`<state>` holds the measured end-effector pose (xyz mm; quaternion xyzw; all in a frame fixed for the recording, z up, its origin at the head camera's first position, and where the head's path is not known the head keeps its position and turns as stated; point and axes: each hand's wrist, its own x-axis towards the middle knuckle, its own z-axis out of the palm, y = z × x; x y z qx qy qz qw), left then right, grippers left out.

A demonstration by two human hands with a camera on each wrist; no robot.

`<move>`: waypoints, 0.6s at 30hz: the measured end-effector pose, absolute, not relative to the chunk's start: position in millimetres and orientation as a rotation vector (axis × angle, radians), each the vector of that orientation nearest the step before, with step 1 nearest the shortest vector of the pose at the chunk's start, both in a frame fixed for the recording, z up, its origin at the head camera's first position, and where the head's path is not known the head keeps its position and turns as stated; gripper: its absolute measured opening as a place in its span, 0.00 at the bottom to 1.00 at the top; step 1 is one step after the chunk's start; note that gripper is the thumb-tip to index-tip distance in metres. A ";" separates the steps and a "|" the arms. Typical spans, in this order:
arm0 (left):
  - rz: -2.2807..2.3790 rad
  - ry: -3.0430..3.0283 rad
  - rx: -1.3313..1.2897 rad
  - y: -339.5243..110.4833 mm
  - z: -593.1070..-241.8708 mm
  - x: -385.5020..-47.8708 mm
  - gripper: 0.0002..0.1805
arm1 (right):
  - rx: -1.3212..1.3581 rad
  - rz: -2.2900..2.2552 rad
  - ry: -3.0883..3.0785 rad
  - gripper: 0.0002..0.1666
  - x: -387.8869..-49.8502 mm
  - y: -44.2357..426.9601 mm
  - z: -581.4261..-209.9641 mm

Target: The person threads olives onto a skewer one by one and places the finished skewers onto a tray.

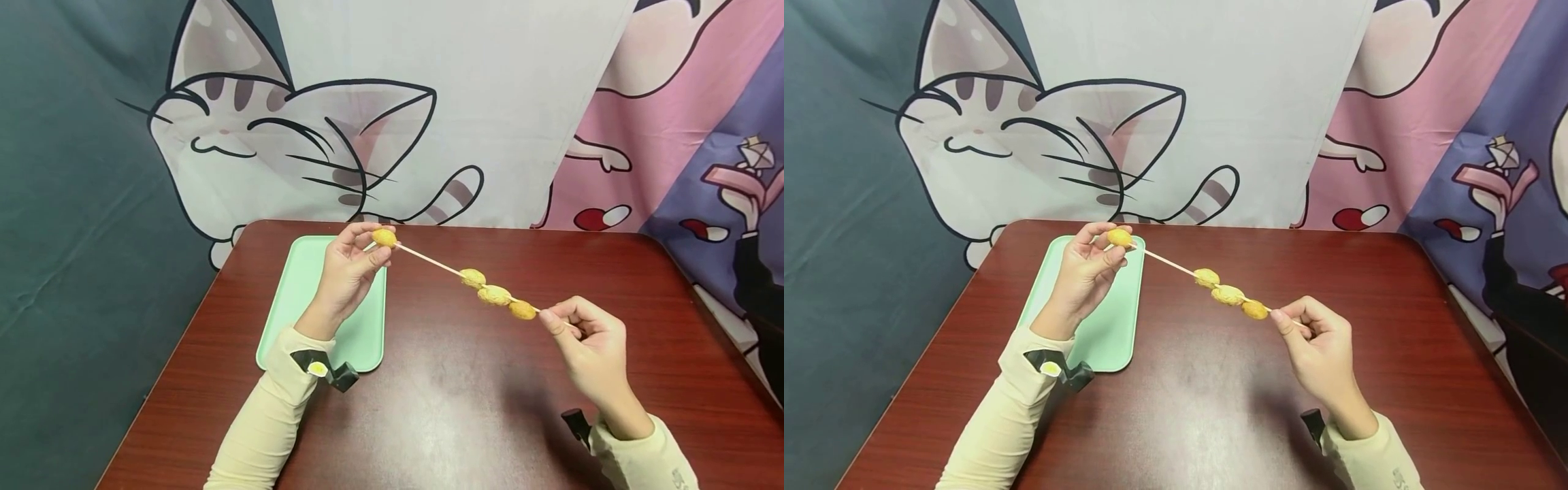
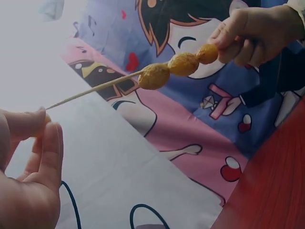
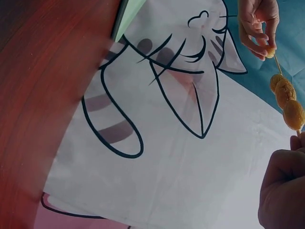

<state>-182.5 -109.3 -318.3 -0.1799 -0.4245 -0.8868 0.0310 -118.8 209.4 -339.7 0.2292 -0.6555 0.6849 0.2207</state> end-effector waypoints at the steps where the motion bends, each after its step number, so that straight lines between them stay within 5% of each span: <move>1: -2.748 -1.300 -0.555 -109.7 -318.8 -182.2 0.17 | 0.632 1.886 -1.810 0.12 -119.0 209.3 -340.0; 12: -2.789 -1.268 -0.504 -110.1 -317.7 -177.8 0.21 | 0.631 1.837 -1.811 0.12 -117.3 208.4 -337.2; 18: -2.797 -1.241 -0.581 -110.4 -314.4 -175.2 0.15 | 0.635 1.767 -1.839 0.11 -115.5 209.5 -335.6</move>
